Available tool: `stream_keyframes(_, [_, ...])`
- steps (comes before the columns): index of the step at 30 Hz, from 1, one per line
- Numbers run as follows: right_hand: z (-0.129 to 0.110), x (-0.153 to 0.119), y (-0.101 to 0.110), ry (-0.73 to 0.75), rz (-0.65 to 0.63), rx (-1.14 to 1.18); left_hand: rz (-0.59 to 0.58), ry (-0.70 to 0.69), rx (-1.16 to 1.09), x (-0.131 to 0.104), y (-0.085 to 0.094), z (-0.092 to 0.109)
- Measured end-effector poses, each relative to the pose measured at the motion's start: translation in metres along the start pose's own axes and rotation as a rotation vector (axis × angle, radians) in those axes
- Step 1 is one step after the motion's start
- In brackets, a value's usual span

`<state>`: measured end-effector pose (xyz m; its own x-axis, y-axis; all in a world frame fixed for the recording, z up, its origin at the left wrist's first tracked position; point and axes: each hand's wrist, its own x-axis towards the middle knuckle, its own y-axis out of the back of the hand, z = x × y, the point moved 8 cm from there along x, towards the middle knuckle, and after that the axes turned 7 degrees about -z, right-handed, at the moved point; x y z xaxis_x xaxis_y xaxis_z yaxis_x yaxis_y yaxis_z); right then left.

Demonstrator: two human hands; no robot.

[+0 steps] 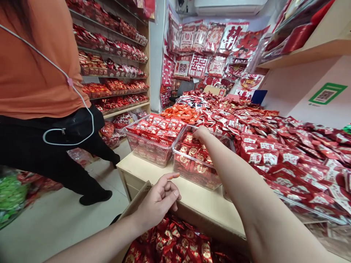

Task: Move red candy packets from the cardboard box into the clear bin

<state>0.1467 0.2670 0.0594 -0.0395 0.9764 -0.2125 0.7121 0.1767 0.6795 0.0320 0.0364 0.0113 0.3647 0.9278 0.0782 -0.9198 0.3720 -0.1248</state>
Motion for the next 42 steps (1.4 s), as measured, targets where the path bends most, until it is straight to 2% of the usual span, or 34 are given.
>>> stream_keyframes(4, [-0.002, -0.003, 0.009, -0.01, 0.087, -0.232, -0.031, 0.008, 0.028, 0.001, -0.002, -0.001])
stream_keyframes(9, [-0.03, -0.017, 0.017, 0.094, 0.166, -0.392, -0.067, 0.043, 0.14, 0.003, -0.003, -0.009])
stream_keyframes(12, [-0.047, -0.061, 0.025, 0.258, 0.238, -0.374, -0.163, 0.049, 0.376, 0.001, -0.008, -0.011])
stream_keyframes(14, [-0.056, -0.114, 0.025, 0.473, 0.228, -0.294, -0.23, 0.017, 0.518, 0.0, -0.012, -0.008])
stream_keyframes(15, [-0.053, -0.142, 0.023, 0.525, 0.195, -0.258, -0.238, -0.002, 0.551, 0.0, -0.012, -0.006])
stream_keyframes(17, [-0.036, -0.192, 0.007, 0.519, -0.004, -0.239, -0.283, -0.016, 0.597, 0.002, -0.014, -0.005])
stream_keyframes(18, [-0.022, -0.215, -0.009, 0.505, -0.17, -0.249, -0.316, -0.014, 0.62, 0.003, -0.015, -0.008])
stream_keyframes(20, [0.014, -0.257, -0.052, 0.474, -0.555, -0.306, -0.495, 0.09, 0.745, 0.001, -0.026, -0.027])
stream_keyframes(22, [0.065, -0.284, -0.093, 0.4, -0.854, -0.434, -0.625, 0.247, 0.908, -0.007, -0.031, -0.055])
stream_keyframes(23, [0.093, -0.287, -0.109, 0.343, -0.928, -0.532, -0.643, 0.312, 0.974, -0.012, -0.032, -0.067])
stream_keyframes(24, [0.12, -0.283, -0.121, 0.269, -0.938, -0.633, -0.633, 0.365, 1.035, -0.016, -0.032, -0.079])
stream_keyframes(26, [0.161, -0.264, -0.137, 0.18, -0.85, -0.752, -0.603, 0.433, 1.142, -0.023, -0.034, -0.098])
stream_keyframes(30, [0.2, -0.238, -0.162, 0.139, -0.725, -0.663, -0.647, 0.533, 1.259, -0.036, -0.042, -0.125])
stream_keyframes(33, [0.214, -0.243, -0.176, 0.085, -0.714, -0.574, -0.73, 0.606, 1.285, -0.045, -0.047, -0.134])
stream_keyframes(35, [0.216, -0.25, -0.182, 0.093, -0.685, -0.59, -0.768, 0.652, 1.324, -0.048, -0.047, -0.138])
stream_keyframes(38, [0.208, -0.253, -0.185, 0.19, -0.613, -0.749, -0.843, 0.7, 1.395, -0.051, -0.046, -0.144])
stream_keyframes(42, [0.194, -0.254, -0.186, 0.35, -0.626, -0.891, -0.997, 0.666, 1.438, -0.049, -0.051, -0.146])
